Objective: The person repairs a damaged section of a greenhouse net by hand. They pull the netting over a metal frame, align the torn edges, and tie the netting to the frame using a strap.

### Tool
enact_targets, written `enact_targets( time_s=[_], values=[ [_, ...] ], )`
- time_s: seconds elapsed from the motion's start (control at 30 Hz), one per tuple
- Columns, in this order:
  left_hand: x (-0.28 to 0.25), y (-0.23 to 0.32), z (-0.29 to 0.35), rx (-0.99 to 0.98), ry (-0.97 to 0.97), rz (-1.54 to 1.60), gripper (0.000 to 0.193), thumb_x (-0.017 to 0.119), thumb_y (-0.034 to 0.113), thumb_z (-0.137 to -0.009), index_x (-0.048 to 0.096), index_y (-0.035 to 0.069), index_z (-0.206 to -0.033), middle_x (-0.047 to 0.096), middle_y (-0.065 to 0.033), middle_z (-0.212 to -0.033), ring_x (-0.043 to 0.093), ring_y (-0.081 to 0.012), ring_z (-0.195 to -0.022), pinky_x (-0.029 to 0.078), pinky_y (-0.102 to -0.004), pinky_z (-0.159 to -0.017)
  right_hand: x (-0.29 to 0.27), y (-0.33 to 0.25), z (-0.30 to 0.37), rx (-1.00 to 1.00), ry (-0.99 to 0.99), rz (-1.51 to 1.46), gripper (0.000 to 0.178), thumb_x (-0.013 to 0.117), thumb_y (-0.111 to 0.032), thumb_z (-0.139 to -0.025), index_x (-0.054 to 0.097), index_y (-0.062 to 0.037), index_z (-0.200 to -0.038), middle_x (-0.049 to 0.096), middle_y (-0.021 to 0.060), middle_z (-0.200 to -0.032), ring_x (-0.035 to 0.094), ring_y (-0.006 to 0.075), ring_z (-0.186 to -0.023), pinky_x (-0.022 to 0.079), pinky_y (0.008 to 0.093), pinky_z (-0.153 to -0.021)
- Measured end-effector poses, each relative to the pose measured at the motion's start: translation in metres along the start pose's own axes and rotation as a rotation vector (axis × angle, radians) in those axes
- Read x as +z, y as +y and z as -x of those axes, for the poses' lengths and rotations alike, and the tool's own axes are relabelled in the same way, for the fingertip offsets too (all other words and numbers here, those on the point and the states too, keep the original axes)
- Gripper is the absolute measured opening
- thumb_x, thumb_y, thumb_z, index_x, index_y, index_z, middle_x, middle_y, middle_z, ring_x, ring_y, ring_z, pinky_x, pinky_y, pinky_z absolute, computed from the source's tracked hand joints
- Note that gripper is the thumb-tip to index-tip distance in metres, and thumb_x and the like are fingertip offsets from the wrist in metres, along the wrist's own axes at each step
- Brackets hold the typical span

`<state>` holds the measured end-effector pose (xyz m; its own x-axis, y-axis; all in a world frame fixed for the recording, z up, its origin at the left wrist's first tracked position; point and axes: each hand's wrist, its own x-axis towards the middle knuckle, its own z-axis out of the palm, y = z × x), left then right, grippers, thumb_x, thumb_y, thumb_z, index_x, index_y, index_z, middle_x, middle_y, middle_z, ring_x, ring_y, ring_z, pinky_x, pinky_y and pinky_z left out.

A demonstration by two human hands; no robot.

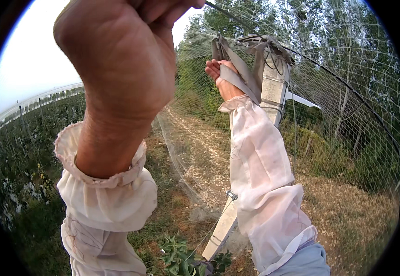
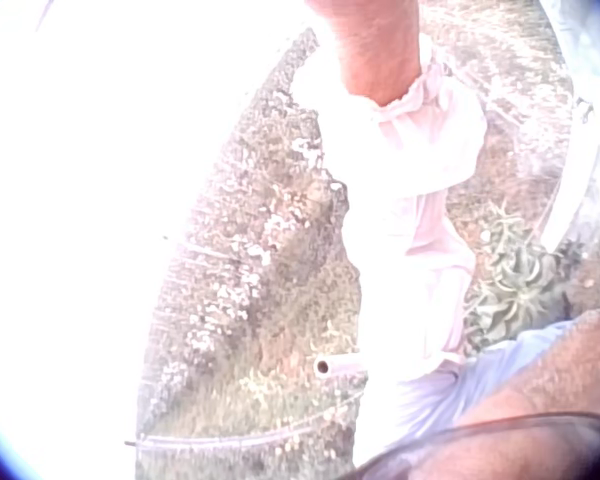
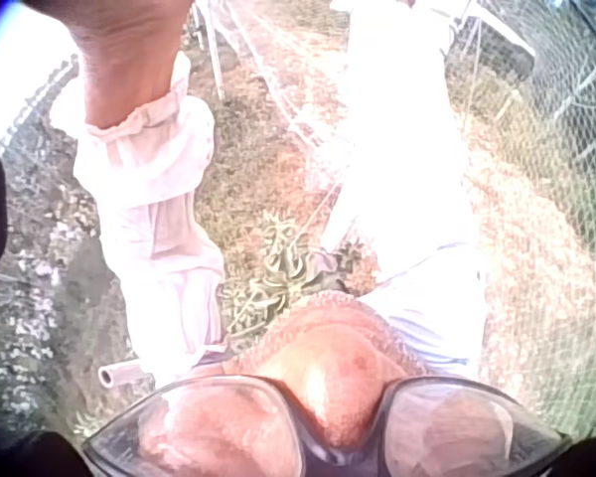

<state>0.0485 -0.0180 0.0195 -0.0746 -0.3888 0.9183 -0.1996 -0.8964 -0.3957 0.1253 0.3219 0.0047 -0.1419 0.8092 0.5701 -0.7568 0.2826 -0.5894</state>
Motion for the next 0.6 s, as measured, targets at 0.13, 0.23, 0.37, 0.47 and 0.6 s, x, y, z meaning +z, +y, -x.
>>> enact_targets(
  time_s=[0.13,0.23,0.37,0.47,0.6],
  values=[
    [-0.013,-0.018,0.0,0.036,-0.017,0.087,0.038,0.055,0.015,-0.099,0.046,0.015,-0.062,0.032,0.004,-0.056,0.036,-0.0124,-0.051,0.05,-0.0355,-0.063,0.005,0.001,0.008,-0.026,-0.131,-0.189,0.02,0.048,-0.003,-0.088,0.06,0.0077,-0.099,0.07,0.0216,-0.102,0.072,0.0328,-0.094,0.064,0.0387,-0.076],
    [-0.007,-0.024,0.003,0.025,0.086,0.161,0.04,0.053,0.017,-0.1,0.044,0.016,-0.062,0.033,0.0039,-0.055,0.037,-0.0126,-0.051,0.05,-0.0359,-0.063,-0.001,0.013,0.013,-0.103,-0.216,-0.047,0.025,0.049,-0.003,-0.087,0.061,0.0108,-0.104,0.07,0.022,-0.107,0.071,0.033,-0.101,0.062,0.0394,-0.082],
    [-0.006,-0.017,0.002,0.042,0.064,-0.022,0.04,0.052,0.017,-0.1,0.042,0.017,-0.061,0.034,0.0036,-0.055,0.038,-0.0128,-0.051,0.05,-0.0361,-0.063,-0.027,0.036,0.006,-0.166,-0.208,0.255,0.036,0.053,-0.027,-0.102,0.061,0.0018,-0.122,0.067,0.0126,-0.122,0.063,0.0305,-0.121,0.056,0.0391,-0.092],
    [0.005,-0.018,0.003,-0.008,0.094,0.032,0.041,0.052,0.017,-0.1,0.04,0.017,-0.061,0.033,0.0033,-0.055,0.037,-0.0131,-0.051,0.048,-0.0358,-0.063,-0.068,0.077,-0.021,-0.41,-0.135,0.559,0.047,0.055,-0.041,-0.101,0.063,-0.0002,-0.122,0.07,0.0096,-0.117,0.066,0.0281,-0.112,0.054,0.0411,-0.091],
    [-0.003,-0.01,0.001,-0.091,0.09,0.121,0.042,0.053,0.021,-0.099,0.038,0.017,-0.061,0.032,0.0028,-0.055,0.035,-0.0138,-0.052,0.045,-0.0352,-0.064,-0.07,0.095,0.062,-0.371,-0.082,1.067,0.039,0.06,-0.034,-0.096,0.069,0.0029,-0.105,0.073,0.0153,-0.1,0.07,0.0334,-0.096,0.056,0.0434,-0.085]
  ],
)
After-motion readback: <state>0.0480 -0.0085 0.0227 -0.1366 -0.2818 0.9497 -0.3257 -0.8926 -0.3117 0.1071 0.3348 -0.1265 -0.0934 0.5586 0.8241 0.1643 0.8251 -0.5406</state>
